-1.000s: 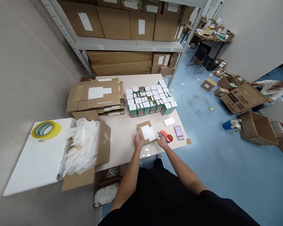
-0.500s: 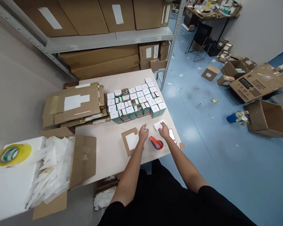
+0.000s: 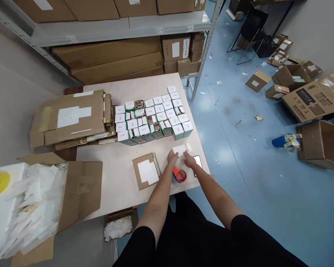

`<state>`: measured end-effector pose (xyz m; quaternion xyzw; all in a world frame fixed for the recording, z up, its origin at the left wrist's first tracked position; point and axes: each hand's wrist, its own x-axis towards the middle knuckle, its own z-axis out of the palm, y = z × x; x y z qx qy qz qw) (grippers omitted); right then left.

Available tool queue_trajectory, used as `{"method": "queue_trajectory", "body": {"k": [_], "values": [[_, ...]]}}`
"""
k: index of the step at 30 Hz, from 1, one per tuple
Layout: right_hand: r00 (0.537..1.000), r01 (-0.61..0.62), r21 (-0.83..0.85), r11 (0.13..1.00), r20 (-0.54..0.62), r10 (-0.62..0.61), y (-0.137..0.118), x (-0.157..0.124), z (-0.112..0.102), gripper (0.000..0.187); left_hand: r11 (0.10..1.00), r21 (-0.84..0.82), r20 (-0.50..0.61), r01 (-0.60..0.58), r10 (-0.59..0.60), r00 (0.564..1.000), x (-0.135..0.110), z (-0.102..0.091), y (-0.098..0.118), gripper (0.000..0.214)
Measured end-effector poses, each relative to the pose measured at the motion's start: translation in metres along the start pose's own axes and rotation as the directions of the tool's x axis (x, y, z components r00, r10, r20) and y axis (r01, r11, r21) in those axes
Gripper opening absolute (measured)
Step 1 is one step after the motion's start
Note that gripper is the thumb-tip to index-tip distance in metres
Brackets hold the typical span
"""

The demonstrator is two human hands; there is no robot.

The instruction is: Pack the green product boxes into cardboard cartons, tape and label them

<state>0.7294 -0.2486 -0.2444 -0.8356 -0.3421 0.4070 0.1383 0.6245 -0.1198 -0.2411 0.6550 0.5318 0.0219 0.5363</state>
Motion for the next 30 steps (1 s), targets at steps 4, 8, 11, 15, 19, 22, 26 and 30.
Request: {"method": "queue_trajectory", "body": {"k": [4, 8, 11, 15, 19, 22, 26, 30], "values": [[0.998, 0.066, 0.067, 0.996, -0.011, -0.065, -0.006, -0.011, -0.003, 0.08, 0.991, 0.071, -0.101, 0.112, -0.105, 0.989, -0.006, -0.003, 0.014, 0.023], [0.98, 0.081, 0.153, 0.985, -0.192, -0.051, -0.012, -0.025, -0.016, 0.061, 0.972, 0.225, -0.143, 0.069, -0.037, 0.989, -0.019, -0.018, 0.028, 0.017], [0.933, 0.082, 0.232, 0.969, -0.359, 0.007, -0.018, -0.034, -0.036, 0.053, 0.947, 0.31, -0.131, -0.082, 0.128, 0.983, -0.033, -0.046, 0.034, 0.024], [0.929, 0.295, 0.265, 0.918, -0.304, -0.211, -0.036, -0.037, -0.067, 0.062, 0.895, 0.285, -0.043, -0.343, 0.369, 0.928, -0.061, -0.101, 0.042, 0.023], [0.889, 0.455, 0.239, 0.858, -0.061, -0.454, -0.068, -0.033, -0.087, 0.043, 0.853, 0.295, -0.002, -0.43, 0.451, 0.893, -0.093, -0.159, 0.054, 0.024], [0.866, 0.475, 0.227, 0.85, 0.053, -0.498, -0.091, -0.033, -0.093, 0.016, 0.863, 0.3, -0.009, -0.407, 0.429, 0.903, -0.112, -0.19, 0.059, 0.023], [0.858, 0.471, 0.257, 0.844, 0.086, -0.505, -0.111, -0.038, -0.098, 0.014, 0.903, 0.215, -0.08, -0.372, 0.395, 0.915, -0.125, -0.209, 0.051, 0.019], [0.838, 0.505, 0.256, 0.825, 0.083, -0.539, -0.124, -0.044, -0.102, 0.012, 0.931, 0.079, -0.161, -0.356, 0.365, 0.917, -0.131, -0.209, 0.036, 0.022]]}}
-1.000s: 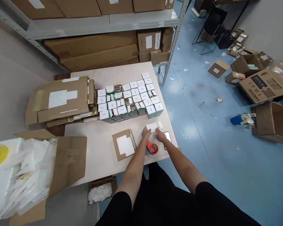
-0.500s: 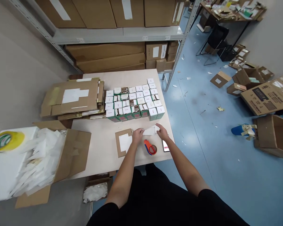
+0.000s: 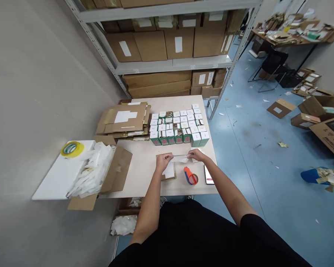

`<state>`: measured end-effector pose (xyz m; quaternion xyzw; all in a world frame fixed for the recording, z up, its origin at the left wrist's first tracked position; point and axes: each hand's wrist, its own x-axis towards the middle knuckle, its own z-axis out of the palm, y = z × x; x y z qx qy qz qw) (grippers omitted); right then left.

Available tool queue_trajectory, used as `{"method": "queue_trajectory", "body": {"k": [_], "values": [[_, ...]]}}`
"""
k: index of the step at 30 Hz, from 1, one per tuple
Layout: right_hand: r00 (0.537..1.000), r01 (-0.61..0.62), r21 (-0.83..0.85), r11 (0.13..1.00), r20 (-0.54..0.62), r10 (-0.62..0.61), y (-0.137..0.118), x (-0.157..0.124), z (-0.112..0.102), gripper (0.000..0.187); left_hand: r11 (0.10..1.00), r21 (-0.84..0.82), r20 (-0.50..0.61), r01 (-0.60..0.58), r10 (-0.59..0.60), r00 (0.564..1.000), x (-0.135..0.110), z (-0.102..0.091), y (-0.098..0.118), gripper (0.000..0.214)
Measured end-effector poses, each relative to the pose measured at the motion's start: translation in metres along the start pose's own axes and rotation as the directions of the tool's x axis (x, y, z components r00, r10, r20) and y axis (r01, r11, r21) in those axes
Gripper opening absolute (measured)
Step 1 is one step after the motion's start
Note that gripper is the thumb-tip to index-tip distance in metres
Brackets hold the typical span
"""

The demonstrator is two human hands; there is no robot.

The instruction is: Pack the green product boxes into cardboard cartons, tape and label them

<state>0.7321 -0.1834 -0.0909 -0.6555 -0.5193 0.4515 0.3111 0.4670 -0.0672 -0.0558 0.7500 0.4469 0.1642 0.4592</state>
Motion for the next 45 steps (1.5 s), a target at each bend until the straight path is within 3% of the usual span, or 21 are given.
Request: {"method": "queue_trajectory", "body": {"k": [6, 9, 11, 13, 15, 17, 18, 21, 23, 25, 28, 30, 32, 37, 45], "values": [[0.999, 0.04, -0.055, 0.998, 0.001, -0.04, -0.019, 0.001, 0.002, 0.009, 0.994, -0.111, -0.048, 0.01, -0.016, 0.999, -0.005, -0.006, -0.014, 0.03], [0.999, 0.0, -0.062, 0.998, -0.051, -0.003, -0.021, -0.007, -0.005, 0.008, 0.98, -0.198, -0.173, 0.03, -0.065, 0.983, -0.001, -0.033, -0.028, 0.026], [0.985, -0.077, -0.062, 0.995, -0.161, 0.066, -0.019, -0.016, -0.011, 0.008, 0.963, -0.268, -0.268, 0.027, -0.102, 0.958, 0.002, -0.056, -0.039, 0.023], [0.938, -0.15, -0.052, 0.987, -0.324, 0.125, -0.019, -0.025, -0.012, 0.021, 0.936, -0.351, -0.299, -0.006, -0.106, 0.948, 0.004, -0.075, -0.047, 0.023], [0.852, -0.212, -0.041, 0.977, -0.496, 0.164, -0.024, -0.031, -0.002, 0.035, 0.883, -0.468, -0.3, -0.025, -0.132, 0.945, 0.003, -0.084, -0.051, 0.027], [0.78, -0.247, -0.025, 0.969, -0.598, 0.183, -0.034, -0.033, 0.022, 0.043, 0.801, -0.599, -0.248, -0.007, -0.177, 0.953, -0.003, -0.081, -0.052, 0.033], [0.765, -0.251, -0.02, 0.968, -0.617, 0.186, -0.042, -0.032, 0.039, 0.045, 0.75, -0.662, -0.205, 0.023, -0.21, 0.956, -0.007, -0.078, -0.051, 0.036], [0.799, -0.152, 0.026, 0.988, -0.586, 0.138, -0.071, -0.022, 0.102, 0.042, 0.586, -0.803, -0.07, 0.11, -0.275, 0.959, -0.026, -0.065, -0.049, 0.043], [0.856, 0.036, 0.186, 0.982, -0.512, 0.065, -0.091, -0.011, 0.146, 0.04, 0.508, -0.85, 0.002, 0.138, -0.26, 0.966, -0.04, -0.063, -0.049, 0.046], [0.89, 0.111, 0.315, 0.943, -0.454, 0.047, -0.111, 0.0, 0.184, 0.042, 0.487, -0.86, 0.045, 0.153, -0.226, 0.973, -0.054, -0.067, -0.05, 0.05], [0.865, 0.114, 0.393, 0.912, -0.491, 0.104, -0.138, 0.012, 0.218, 0.044, 0.561, -0.81, 0.083, 0.172, -0.18, 0.98, -0.071, -0.086, -0.057, 0.051], [0.857, 0.1, 0.394, 0.914, -0.501, 0.122, -0.154, 0.015, 0.228, 0.045, 0.619, -0.765, 0.105, 0.178, -0.153, 0.983, -0.079, -0.103, -0.064, 0.048], [0.881, 0.092, 0.413, 0.906, -0.457, 0.119, -0.169, 0.014, 0.234, 0.043, 0.652, -0.741, 0.086, 0.162, -0.148, 0.985, -0.085, -0.122, -0.072, 0.043], [0.901, 0.07, 0.563, 0.824, -0.39, 0.19, -0.201, 0.006, 0.248, 0.038, 0.656, -0.751, -0.097, 0.072, -0.218, 0.971, -0.088, -0.156, -0.082, 0.04], [0.886, 0.139, 0.549, 0.824, -0.441, 0.145, -0.223, -0.004, 0.249, 0.028, 0.643, -0.765, -0.136, 0.034, -0.213, 0.968, -0.096, -0.16, -0.063, 0.04]]}}
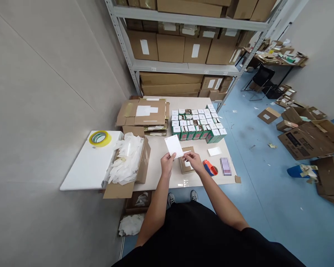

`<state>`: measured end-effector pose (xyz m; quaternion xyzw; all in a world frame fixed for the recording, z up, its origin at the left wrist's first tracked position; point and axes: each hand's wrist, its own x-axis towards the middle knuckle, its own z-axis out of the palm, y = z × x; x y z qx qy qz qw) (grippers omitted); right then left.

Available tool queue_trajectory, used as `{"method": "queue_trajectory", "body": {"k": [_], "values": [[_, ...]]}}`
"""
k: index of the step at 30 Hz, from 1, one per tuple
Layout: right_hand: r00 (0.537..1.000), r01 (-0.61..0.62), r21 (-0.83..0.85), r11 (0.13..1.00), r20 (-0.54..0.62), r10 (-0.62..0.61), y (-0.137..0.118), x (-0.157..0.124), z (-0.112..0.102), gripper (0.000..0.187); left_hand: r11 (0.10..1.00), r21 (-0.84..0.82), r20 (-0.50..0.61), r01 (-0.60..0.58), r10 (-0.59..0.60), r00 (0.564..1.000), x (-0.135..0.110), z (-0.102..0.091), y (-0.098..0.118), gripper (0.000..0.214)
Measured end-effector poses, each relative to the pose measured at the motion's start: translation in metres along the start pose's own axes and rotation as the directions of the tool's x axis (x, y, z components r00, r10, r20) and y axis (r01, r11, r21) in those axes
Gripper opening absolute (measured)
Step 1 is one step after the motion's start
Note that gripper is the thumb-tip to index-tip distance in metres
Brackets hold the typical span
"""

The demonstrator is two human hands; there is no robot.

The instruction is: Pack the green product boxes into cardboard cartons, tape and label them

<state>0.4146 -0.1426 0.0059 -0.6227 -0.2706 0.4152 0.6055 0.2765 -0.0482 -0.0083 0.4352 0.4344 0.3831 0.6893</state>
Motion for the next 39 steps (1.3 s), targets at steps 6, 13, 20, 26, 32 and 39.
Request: {"method": "queue_trajectory", "body": {"k": [6, 13, 20, 26, 32, 39], "values": [[1.0, 0.018, 0.027, 0.999, 0.016, -0.018, -0.009, 0.0, -0.015, 0.025, 0.999, 0.015, -0.015, -0.037, 0.037, 0.999, -0.012, 0.021, 0.008, 0.04], [0.999, -0.005, 0.026, 1.0, 0.032, 0.004, -0.016, -0.001, -0.039, 0.025, 0.996, 0.007, -0.03, -0.094, 0.094, 0.995, -0.024, 0.049, 0.011, 0.041], [0.996, 0.016, 0.029, 0.999, 0.083, -0.018, -0.022, -0.001, -0.063, 0.024, 0.992, 0.039, -0.062, -0.121, 0.124, 0.99, -0.038, 0.072, 0.009, 0.038], [0.99, 0.039, 0.042, 0.998, 0.131, -0.045, -0.023, -0.003, -0.084, 0.025, 0.988, 0.061, -0.09, -0.142, 0.147, 0.985, -0.046, 0.089, 0.0, 0.036], [0.989, 0.015, 0.071, 0.997, 0.145, -0.025, -0.029, -0.005, -0.106, 0.024, 0.984, 0.066, -0.116, -0.166, 0.173, 0.978, -0.056, 0.108, -0.005, 0.037], [0.983, 0.03, 0.074, 0.997, 0.178, -0.043, -0.031, -0.005, -0.13, 0.025, 0.987, 0.083, -0.139, -0.138, 0.149, 0.979, -0.065, 0.132, -0.015, 0.04]]}}
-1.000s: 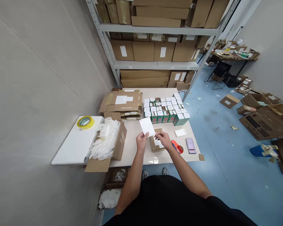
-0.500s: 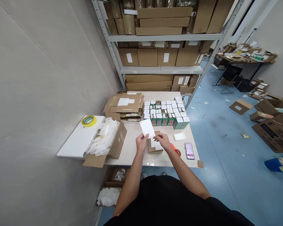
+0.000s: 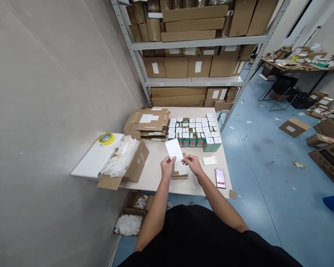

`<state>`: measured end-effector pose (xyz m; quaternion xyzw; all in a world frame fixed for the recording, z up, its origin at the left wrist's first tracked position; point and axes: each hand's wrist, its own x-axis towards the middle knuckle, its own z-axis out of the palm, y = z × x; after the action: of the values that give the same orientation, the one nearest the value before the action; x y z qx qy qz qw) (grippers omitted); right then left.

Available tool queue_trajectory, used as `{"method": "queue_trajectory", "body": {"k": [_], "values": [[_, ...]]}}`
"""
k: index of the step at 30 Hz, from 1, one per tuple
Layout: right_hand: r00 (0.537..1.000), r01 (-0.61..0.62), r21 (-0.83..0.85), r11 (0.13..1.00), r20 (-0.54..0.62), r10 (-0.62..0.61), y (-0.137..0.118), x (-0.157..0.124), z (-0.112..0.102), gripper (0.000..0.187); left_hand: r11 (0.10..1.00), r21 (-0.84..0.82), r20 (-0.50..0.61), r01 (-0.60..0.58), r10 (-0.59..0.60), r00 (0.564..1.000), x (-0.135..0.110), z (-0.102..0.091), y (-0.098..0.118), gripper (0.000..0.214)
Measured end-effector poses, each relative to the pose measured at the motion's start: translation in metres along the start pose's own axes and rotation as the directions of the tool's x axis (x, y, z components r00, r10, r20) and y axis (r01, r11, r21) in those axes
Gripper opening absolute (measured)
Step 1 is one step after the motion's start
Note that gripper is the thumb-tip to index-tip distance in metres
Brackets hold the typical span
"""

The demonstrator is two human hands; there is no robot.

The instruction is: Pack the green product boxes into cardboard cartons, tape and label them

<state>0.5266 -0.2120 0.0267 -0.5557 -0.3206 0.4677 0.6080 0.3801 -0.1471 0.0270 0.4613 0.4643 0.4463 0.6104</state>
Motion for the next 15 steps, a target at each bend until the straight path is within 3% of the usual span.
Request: {"method": "queue_trajectory", "body": {"k": [2, 5, 7, 10, 12, 15], "values": [[1.0, 0.016, 0.004, 1.0, 0.016, -0.016, -0.001, -0.002, -0.006, 0.026, 0.999, 0.039, -0.065, -0.032, 0.034, 0.997, -0.002, 0.005, -0.001, 0.047], [0.998, 0.047, -0.003, 0.999, 0.045, -0.047, -0.003, -0.005, -0.014, 0.029, 0.97, 0.163, -0.162, -0.183, 0.209, 0.964, -0.007, 0.011, 0.002, 0.06], [0.995, 0.077, -0.019, 0.997, 0.062, -0.076, -0.005, -0.007, -0.019, 0.032, 0.946, 0.204, -0.034, -0.253, 0.265, 0.964, -0.01, 0.016, 0.008, 0.044], [0.986, 0.138, -0.044, 0.989, 0.098, -0.134, -0.01, -0.011, -0.027, 0.034, 0.944, 0.198, 0.254, -0.263, 0.21, 0.944, -0.014, 0.024, 0.015, 0.02], [0.98, 0.167, -0.062, 0.984, 0.119, -0.159, -0.012, -0.014, -0.032, 0.034, 0.948, 0.199, 0.314, -0.248, 0.178, 0.933, -0.017, 0.03, 0.018, 0.02], [0.977, 0.191, -0.103, 0.976, 0.119, -0.179, -0.016, -0.018, -0.039, 0.033, 0.96, 0.209, 0.316, -0.186, 0.114, 0.942, -0.022, 0.038, 0.018, 0.027]]}}
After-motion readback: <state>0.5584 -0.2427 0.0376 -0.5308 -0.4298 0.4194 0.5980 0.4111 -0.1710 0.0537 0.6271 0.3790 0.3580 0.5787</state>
